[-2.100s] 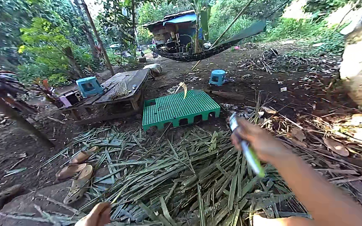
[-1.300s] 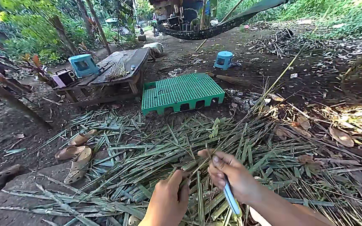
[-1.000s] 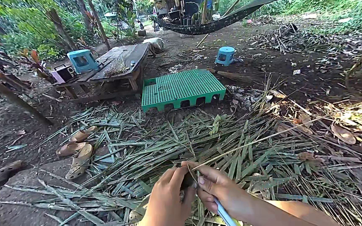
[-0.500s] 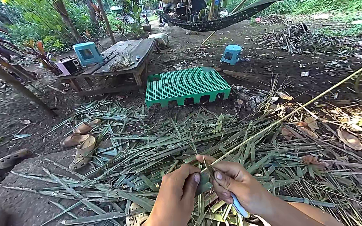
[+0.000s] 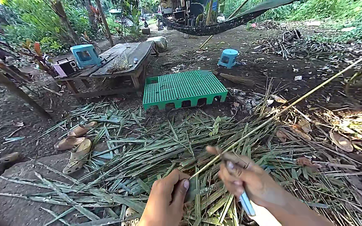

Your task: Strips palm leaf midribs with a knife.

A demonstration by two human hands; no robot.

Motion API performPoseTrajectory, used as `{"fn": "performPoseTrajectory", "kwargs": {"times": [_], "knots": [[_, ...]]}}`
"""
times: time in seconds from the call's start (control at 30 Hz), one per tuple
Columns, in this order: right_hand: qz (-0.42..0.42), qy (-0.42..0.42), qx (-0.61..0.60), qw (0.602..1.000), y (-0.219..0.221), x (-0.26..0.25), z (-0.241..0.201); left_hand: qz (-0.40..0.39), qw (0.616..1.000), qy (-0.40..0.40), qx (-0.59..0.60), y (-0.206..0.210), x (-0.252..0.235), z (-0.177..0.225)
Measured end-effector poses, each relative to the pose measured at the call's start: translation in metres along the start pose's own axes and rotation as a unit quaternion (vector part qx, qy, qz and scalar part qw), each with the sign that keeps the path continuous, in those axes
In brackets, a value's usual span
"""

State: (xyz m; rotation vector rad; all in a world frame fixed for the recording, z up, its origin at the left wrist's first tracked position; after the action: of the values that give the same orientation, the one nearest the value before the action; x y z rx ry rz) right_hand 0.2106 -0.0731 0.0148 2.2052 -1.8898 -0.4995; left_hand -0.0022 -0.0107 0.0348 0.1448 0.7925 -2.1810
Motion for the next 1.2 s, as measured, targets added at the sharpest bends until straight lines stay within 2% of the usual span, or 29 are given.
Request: {"fn": "performPoseTrajectory", "kwargs": {"times": [0.17,0.27,0.33,0.4,0.47,0.53,0.63,0.77,0.83,0.93,1.0,1.07,1.13,1.2], "knots": [[0.193,-0.092,-0.021,0.977,-0.057,0.007,-0.039,-0.008,0.999,-0.031,0.003,-0.016,0.008,-0.004],[0.249,-0.120,-0.043,0.960,-0.077,0.011,-0.048,-0.023,0.998,-0.065,-0.006,-0.024,0.014,-0.008],[0.206,-0.107,-0.026,0.972,-0.067,0.012,-0.041,-0.041,0.995,-0.086,-0.002,-0.024,0.014,-0.010],[0.094,-0.058,0.008,0.994,-0.039,0.011,-0.024,-0.064,0.991,-0.114,0.036,-0.020,0.015,-0.012],[-0.021,0.000,0.055,0.998,-0.010,0.008,-0.005,-0.083,0.981,-0.141,0.103,-0.016,0.016,-0.011],[-0.066,0.027,0.051,0.996,0.006,0.007,0.008,-0.094,0.970,-0.158,0.160,-0.015,0.018,-0.009],[-0.008,0.008,0.017,1.000,0.000,0.007,-0.002,-0.104,0.963,-0.168,0.186,-0.020,0.020,-0.008],[0.126,-0.061,-0.025,0.990,-0.036,0.008,-0.030,-0.110,0.966,-0.156,0.174,-0.032,0.024,-0.009],[0.184,-0.078,-0.035,0.979,-0.053,0.010,-0.042,-0.102,0.974,-0.147,0.140,-0.039,0.026,-0.012],[0.232,-0.082,-0.060,0.967,-0.062,0.010,-0.046,-0.074,0.992,-0.101,0.010,-0.044,0.027,-0.012],[0.206,-0.068,-0.042,0.975,-0.056,0.011,-0.042,-0.043,0.993,-0.069,-0.081,-0.044,0.028,-0.010],[0.125,-0.023,0.001,0.992,-0.038,0.011,-0.033,-0.022,0.991,-0.045,-0.122,-0.041,0.028,-0.007],[0.037,0.018,0.018,0.999,-0.014,0.009,-0.017,-0.018,0.992,-0.030,-0.122,-0.036,0.026,-0.002],[0.005,0.017,0.011,1.000,0.002,0.007,-0.004,-0.036,0.996,-0.034,-0.079,-0.034,0.025,-0.002]]}}
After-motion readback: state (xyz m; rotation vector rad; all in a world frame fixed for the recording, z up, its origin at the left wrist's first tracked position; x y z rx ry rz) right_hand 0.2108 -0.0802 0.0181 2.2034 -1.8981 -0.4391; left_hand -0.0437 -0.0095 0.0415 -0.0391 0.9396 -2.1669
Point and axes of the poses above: each hand's wrist, its own x-axis away from the middle knuckle, its own y-axis out of the palm, z = x × y, the point moved 3 cm from there along -x, towards the middle knuckle, and after that the axes turned 7 degrees about y, right-handed, at the moved point
